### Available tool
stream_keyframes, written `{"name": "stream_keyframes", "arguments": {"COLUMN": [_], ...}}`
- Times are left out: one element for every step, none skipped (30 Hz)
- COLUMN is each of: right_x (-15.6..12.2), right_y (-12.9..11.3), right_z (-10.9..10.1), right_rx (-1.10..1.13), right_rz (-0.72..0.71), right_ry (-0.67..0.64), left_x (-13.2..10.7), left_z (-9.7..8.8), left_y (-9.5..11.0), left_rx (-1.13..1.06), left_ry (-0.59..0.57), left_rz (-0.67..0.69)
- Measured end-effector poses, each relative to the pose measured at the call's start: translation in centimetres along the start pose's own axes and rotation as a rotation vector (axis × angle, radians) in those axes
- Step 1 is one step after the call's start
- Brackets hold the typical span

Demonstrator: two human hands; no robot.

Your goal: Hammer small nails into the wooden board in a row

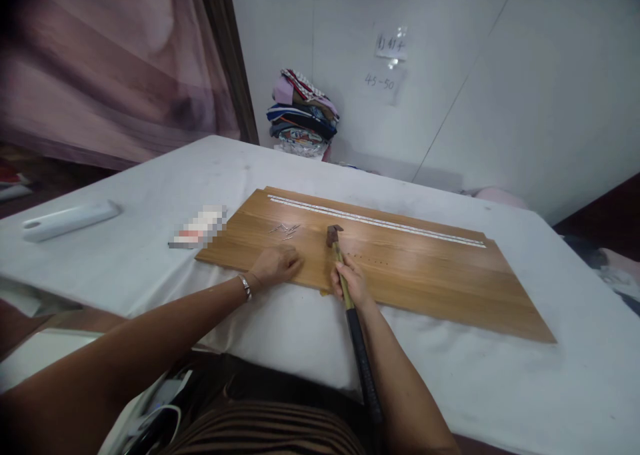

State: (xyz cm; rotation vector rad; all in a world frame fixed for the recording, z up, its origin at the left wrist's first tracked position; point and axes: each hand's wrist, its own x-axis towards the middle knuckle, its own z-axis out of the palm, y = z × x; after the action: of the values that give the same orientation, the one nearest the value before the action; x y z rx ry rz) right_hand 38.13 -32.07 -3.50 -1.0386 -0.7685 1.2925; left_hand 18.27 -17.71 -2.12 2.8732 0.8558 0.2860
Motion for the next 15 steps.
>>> {"name": "stream_keyframes", "arguments": {"right_x": [-0.03,-0.06,-0.10,-0.14,-0.18,-0.22,-0.26,-0.28,-0.29,-0.29,-0.27,-0.24,-0.20,-0.15,-0.10], "right_y": [-0.08,-0.18,-0.29,-0.39,-0.49,-0.58,-0.64,-0.68,-0.69,-0.66,-0.60,-0.52,-0.42,-0.29,-0.16], "right_z": [0.03,0.06,0.09,0.14,0.19,0.26,0.33,0.40,0.47,0.51,0.53,0.52,0.47,0.39,0.29], "right_rx": [0.001,0.002,0.003,0.005,0.008,0.012,0.015,0.017,0.017,0.015,0.013,0.010,0.006,0.003,0.001], "right_rz": [-0.003,-0.006,-0.009,-0.012,-0.012,-0.011,-0.007,-0.003,0.001,0.003,0.005,0.006,0.006,0.007,0.008], "right_ry": [-0.002,-0.005,-0.008,-0.011,-0.012,-0.012,-0.012,-0.009,-0.005,0.003,0.013,0.022,0.028,0.029,0.027], "left_x": [-0.01,-0.01,-0.02,-0.03,-0.04,-0.05,-0.06,-0.07,-0.08,-0.08,-0.08,-0.07,-0.06,-0.05,-0.03], "left_z": [0.01,0.04,0.06,0.08,0.09,0.09,0.07,0.03,-0.01,-0.04,-0.05,-0.04,0.01,0.09,0.20], "left_y": [-0.01,-0.03,-0.04,-0.05,-0.06,-0.07,-0.07,-0.07,-0.06,-0.06,-0.06,-0.07,-0.09,-0.12,-0.14], "left_rx": [-0.009,-0.018,-0.026,-0.032,-0.035,-0.034,-0.031,-0.027,-0.023,-0.018,-0.011,-0.003,0.006,0.013,0.020], "left_ry": [0.005,0.011,0.014,0.018,0.019,0.018,0.017,0.017,0.016,0.012,0.007,0.001,-0.005,-0.009,-0.010], "left_rz": [-0.001,-0.001,-0.001,-0.002,-0.001,-0.001,-0.002,-0.006,-0.008,-0.007,-0.005,-0.001,0.002,0.004,0.003]}}
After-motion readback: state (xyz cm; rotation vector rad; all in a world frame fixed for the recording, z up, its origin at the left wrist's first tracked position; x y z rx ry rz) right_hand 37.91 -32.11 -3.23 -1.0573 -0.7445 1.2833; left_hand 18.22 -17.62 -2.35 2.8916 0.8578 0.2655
